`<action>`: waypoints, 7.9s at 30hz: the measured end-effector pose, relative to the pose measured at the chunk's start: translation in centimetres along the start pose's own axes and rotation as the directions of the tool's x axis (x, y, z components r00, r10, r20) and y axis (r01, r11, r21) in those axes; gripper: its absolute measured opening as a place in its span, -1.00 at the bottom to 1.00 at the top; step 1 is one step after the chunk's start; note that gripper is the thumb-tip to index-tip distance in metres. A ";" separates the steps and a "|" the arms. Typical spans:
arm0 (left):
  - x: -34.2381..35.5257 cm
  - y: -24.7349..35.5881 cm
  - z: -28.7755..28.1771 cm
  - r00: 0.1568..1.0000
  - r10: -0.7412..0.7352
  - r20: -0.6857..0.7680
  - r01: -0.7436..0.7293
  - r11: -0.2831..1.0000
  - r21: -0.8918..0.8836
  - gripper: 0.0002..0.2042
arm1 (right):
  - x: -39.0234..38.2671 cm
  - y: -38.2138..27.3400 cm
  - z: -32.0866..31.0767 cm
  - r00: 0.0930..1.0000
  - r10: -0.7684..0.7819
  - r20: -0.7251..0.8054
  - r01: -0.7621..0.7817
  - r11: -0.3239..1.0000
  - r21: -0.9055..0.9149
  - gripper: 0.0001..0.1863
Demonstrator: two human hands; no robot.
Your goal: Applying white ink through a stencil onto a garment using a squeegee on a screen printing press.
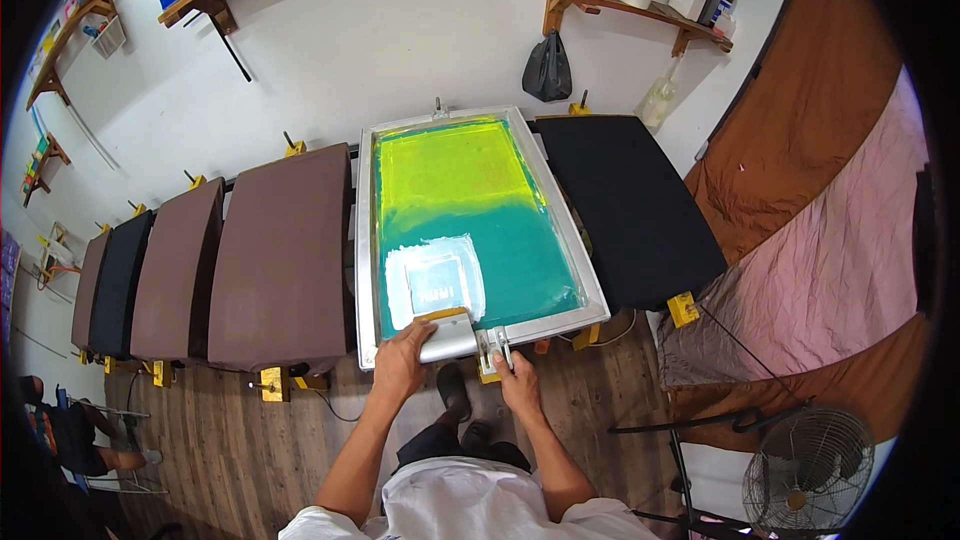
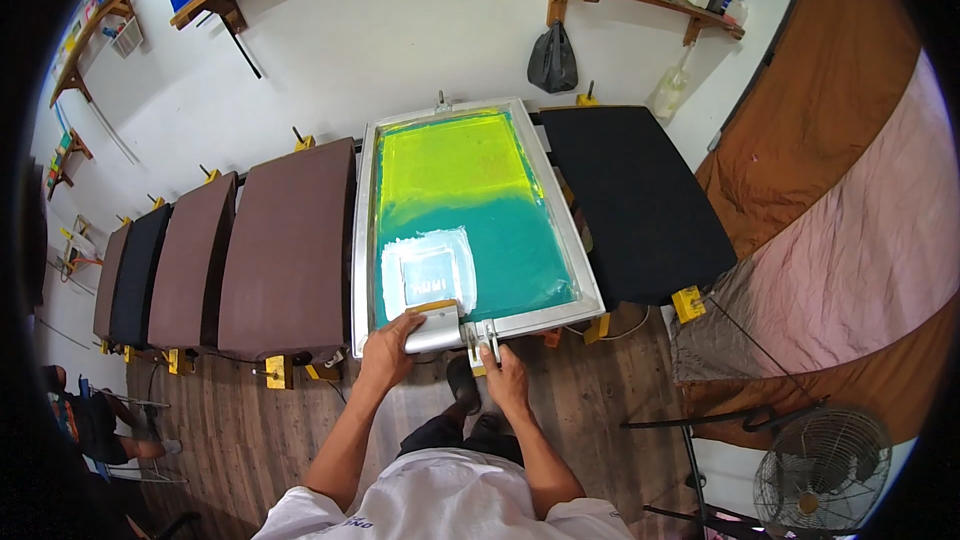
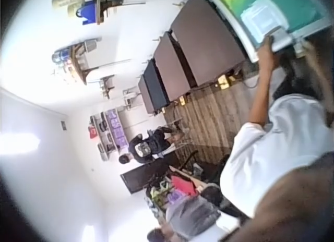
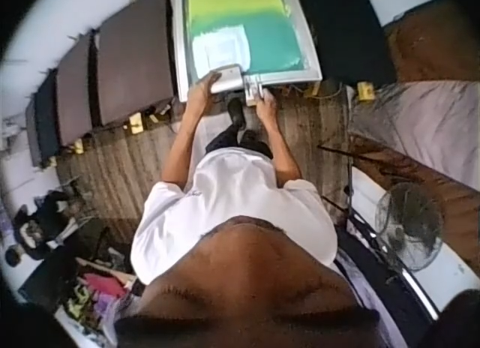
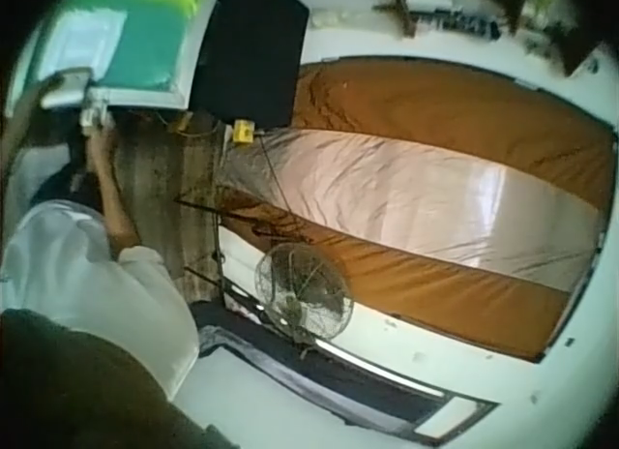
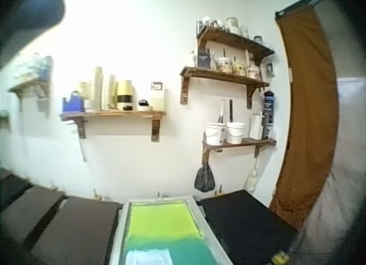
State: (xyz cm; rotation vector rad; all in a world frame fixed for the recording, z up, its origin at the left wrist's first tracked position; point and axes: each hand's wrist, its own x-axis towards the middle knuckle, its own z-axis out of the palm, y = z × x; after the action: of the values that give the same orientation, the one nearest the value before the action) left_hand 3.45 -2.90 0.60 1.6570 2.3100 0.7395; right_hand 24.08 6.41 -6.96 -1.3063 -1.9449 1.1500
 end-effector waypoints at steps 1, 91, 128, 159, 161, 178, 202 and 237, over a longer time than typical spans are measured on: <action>0.0 0.0 0.0 1.000 -0.003 -0.004 0.003 1.000 0.006 -0.42 | 0.0 0.0 0.0 1.000 0.000 -0.001 0.000 1.000 0.000 -0.45; 13.4 -5.4 -4.1 0.943 0.078 0.323 -0.014 0.981 -0.195 -0.67 | 17.6 -16.2 2.9 0.737 -0.220 0.639 0.567 0.716 -0.407 -0.83; 4.8 -1.5 -1.2 0.998 0.053 0.034 -0.050 0.994 -0.095 -0.49 | 10.4 -13.3 1.4 0.748 -0.276 0.604 0.554 0.760 -0.339 -0.47; 15.7 -7.1 -2.8 0.967 0.026 0.253 0.022 0.983 -0.183 -0.59 | 21.9 -16.6 4.5 0.704 -0.093 0.704 0.524 0.736 -0.428 -0.72; 14.2 -6.4 -2.1 0.970 -0.015 0.241 0.047 0.991 -0.127 -0.54 | 20.1 -14.6 4.7 0.741 -0.212 0.637 0.572 0.696 -0.433 -0.69; 11.2 -4.0 -4.6 0.926 -0.022 0.377 0.108 0.972 -0.209 -0.59 | 16.4 -16.8 2.3 0.704 -0.060 0.708 0.481 0.773 -0.413 -0.72; 15.2 -6.6 -2.8 0.967 -0.053 0.248 0.106 0.974 -0.202 -0.59 | 21.5 -16.4 4.7 0.733 -0.100 0.672 0.508 0.739 -0.444 -0.70; -0.1 -1.2 0.2 0.975 0.017 0.220 0.003 0.996 -0.087 -0.20 | 5.7 -9.7 0.3 0.716 -0.238 0.656 0.583 0.721 -0.375 -0.35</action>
State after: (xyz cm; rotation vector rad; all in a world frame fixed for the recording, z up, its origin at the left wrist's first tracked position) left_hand 2.58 -3.19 -0.16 1.6205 2.0911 0.6137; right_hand 17.07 9.87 1.07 -0.6621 -3.0187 0.7828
